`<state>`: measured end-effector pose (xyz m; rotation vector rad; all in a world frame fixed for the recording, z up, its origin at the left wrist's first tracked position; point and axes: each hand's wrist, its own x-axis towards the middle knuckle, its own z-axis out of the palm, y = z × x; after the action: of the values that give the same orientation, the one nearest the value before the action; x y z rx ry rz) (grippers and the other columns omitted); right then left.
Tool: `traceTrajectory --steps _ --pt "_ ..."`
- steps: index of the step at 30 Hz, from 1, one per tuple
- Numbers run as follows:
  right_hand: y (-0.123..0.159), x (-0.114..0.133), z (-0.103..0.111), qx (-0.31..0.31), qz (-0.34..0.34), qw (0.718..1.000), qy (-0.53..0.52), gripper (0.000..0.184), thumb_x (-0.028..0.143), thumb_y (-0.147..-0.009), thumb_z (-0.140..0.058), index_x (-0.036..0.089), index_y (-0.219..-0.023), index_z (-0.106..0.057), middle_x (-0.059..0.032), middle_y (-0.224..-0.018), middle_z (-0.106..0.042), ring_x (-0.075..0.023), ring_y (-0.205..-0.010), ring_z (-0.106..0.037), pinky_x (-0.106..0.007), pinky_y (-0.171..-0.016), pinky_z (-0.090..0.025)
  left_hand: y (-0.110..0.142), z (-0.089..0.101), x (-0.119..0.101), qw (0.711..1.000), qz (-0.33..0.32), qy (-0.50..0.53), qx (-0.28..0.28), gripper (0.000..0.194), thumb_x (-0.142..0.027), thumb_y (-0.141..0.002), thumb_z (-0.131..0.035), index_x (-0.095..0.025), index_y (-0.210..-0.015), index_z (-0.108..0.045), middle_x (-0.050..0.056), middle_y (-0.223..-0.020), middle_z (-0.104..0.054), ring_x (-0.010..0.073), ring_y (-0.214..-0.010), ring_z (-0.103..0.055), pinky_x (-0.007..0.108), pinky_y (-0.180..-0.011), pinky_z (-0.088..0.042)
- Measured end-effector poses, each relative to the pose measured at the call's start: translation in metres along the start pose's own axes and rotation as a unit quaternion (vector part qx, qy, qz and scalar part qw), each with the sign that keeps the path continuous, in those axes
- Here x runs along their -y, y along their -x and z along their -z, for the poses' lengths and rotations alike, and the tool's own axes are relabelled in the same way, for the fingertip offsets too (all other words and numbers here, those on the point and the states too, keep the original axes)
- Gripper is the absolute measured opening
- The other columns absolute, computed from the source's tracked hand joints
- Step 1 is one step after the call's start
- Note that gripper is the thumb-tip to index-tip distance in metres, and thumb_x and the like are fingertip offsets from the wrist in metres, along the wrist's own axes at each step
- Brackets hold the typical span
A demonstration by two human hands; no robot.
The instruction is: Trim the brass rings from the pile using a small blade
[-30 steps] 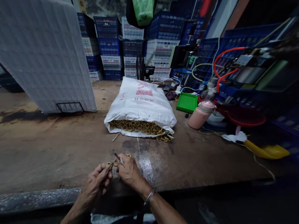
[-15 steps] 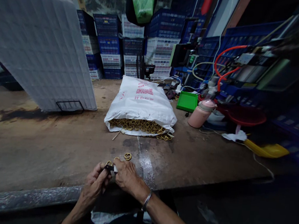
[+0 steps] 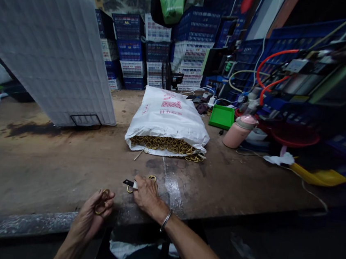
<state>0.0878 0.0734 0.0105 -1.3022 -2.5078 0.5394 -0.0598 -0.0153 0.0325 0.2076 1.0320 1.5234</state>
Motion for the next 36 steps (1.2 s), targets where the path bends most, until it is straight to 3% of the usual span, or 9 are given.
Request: traceTrajectory --steps 3,7,11,14,18,21,25,30,36 --pt "-0.002 0.005 -0.008 0.004 0.001 1.000 0.012 0.017 0.028 -0.081 -0.043 0.020 -0.093 -0.051 -0.0052 -0.091 -0.058 -0.0174 -0.082 -0.051 -0.026 -0.068 -0.029 -0.004 0.010 0.000 0.999 0.015 0.034 -0.023 0.017 -0.026 -0.065 -0.066 -0.015 -0.072 -0.056 0.002 -0.066 -0.062 0.0071 -0.049 -0.050 0.017 -0.043 -0.037" --pt "-0.005 0.009 -0.010 0.019 -0.003 0.999 0.033 0.023 0.026 -0.079 -0.046 0.020 -0.101 -0.050 -0.0076 -0.099 -0.055 -0.0204 -0.088 -0.050 -0.030 -0.074 -0.030 -0.004 0.015 -0.002 0.997 0.026 0.070 -0.025 0.021 -0.020 -0.064 -0.064 -0.016 -0.084 -0.061 0.001 -0.064 -0.061 0.0072 -0.050 -0.051 0.016 -0.043 -0.039" --pt "-0.007 0.013 -0.004 0.036 0.004 0.999 0.039 0.022 0.026 -0.079 -0.044 0.019 -0.099 -0.050 -0.0080 -0.097 -0.054 -0.0200 -0.083 -0.051 -0.030 -0.071 -0.031 -0.007 0.018 0.001 0.992 0.057 0.102 -0.039 0.005 -0.016 -0.065 -0.062 -0.012 -0.066 -0.061 0.005 -0.067 -0.062 0.0100 -0.055 -0.055 0.017 -0.043 -0.043" --pt "-0.006 0.015 0.001 0.031 0.018 0.999 0.040 0.020 0.024 -0.078 -0.044 0.019 -0.097 -0.049 -0.0073 -0.094 -0.056 -0.0192 -0.081 -0.052 -0.028 -0.068 -0.030 -0.007 0.018 0.009 0.989 0.085 0.114 -0.044 0.009 -0.014 -0.068 -0.059 -0.011 -0.060 -0.058 0.006 -0.067 -0.062 0.0109 -0.057 -0.057 0.017 -0.042 -0.042" --pt "-0.005 0.016 -0.001 0.023 0.013 1.000 0.010 0.017 0.018 -0.076 -0.044 0.018 -0.092 -0.050 -0.0040 -0.081 -0.059 -0.0146 -0.071 -0.052 -0.025 -0.062 -0.027 -0.001 0.012 0.023 0.994 0.078 0.066 -0.041 0.008 -0.019 -0.069 -0.062 -0.012 -0.067 -0.057 0.002 -0.066 -0.060 0.0092 -0.055 -0.056 0.016 -0.040 -0.040" --pt "-0.007 0.017 -0.003 0.006 -0.039 0.995 -0.089 0.009 0.020 -0.074 -0.046 0.018 -0.082 -0.051 0.0008 -0.066 -0.055 -0.0110 -0.061 -0.048 -0.021 -0.055 -0.026 0.004 0.004 0.032 0.999 0.042 -0.010 -0.023 0.021 -0.027 -0.067 -0.066 -0.016 -0.081 -0.055 -0.001 -0.064 -0.059 0.0083 -0.052 -0.054 0.015 -0.039 -0.039" --pt "-0.007 0.021 -0.002 -0.014 -0.100 0.944 -0.315 0.007 0.023 -0.072 -0.047 0.018 -0.068 -0.047 0.0047 -0.057 -0.049 -0.0086 -0.056 -0.044 -0.018 -0.051 -0.030 0.003 -0.004 0.042 0.996 -0.026 -0.082 -0.006 0.041 -0.037 -0.063 -0.069 -0.018 -0.095 -0.051 -0.002 -0.062 -0.057 0.0077 -0.046 -0.049 0.015 -0.035 -0.034" --pt "0.000 0.020 -0.006 0.029 -0.112 0.873 -0.474 0.012 0.028 -0.072 -0.049 0.018 -0.069 -0.043 0.0051 -0.055 -0.051 -0.0079 -0.052 -0.046 -0.018 -0.053 -0.036 -0.006 -0.005 0.050 0.985 -0.083 -0.149 -0.012 0.033 -0.043 -0.064 -0.065 -0.016 -0.081 -0.055 -0.007 -0.050 -0.048 0.0024 -0.035 -0.034 0.014 -0.033 -0.026" --pt "0.005 0.017 -0.005 0.029 -0.085 0.916 -0.391 0.012 0.027 -0.071 -0.050 0.017 -0.067 -0.046 0.0056 -0.057 -0.046 -0.0074 -0.054 -0.041 -0.017 -0.049 -0.031 -0.007 -0.005 0.043 0.983 -0.072 -0.171 -0.009 0.030 -0.044 -0.065 -0.063 -0.017 -0.075 -0.055 -0.009 -0.043 -0.040 0.0032 -0.034 -0.030 0.014 -0.033 -0.022"
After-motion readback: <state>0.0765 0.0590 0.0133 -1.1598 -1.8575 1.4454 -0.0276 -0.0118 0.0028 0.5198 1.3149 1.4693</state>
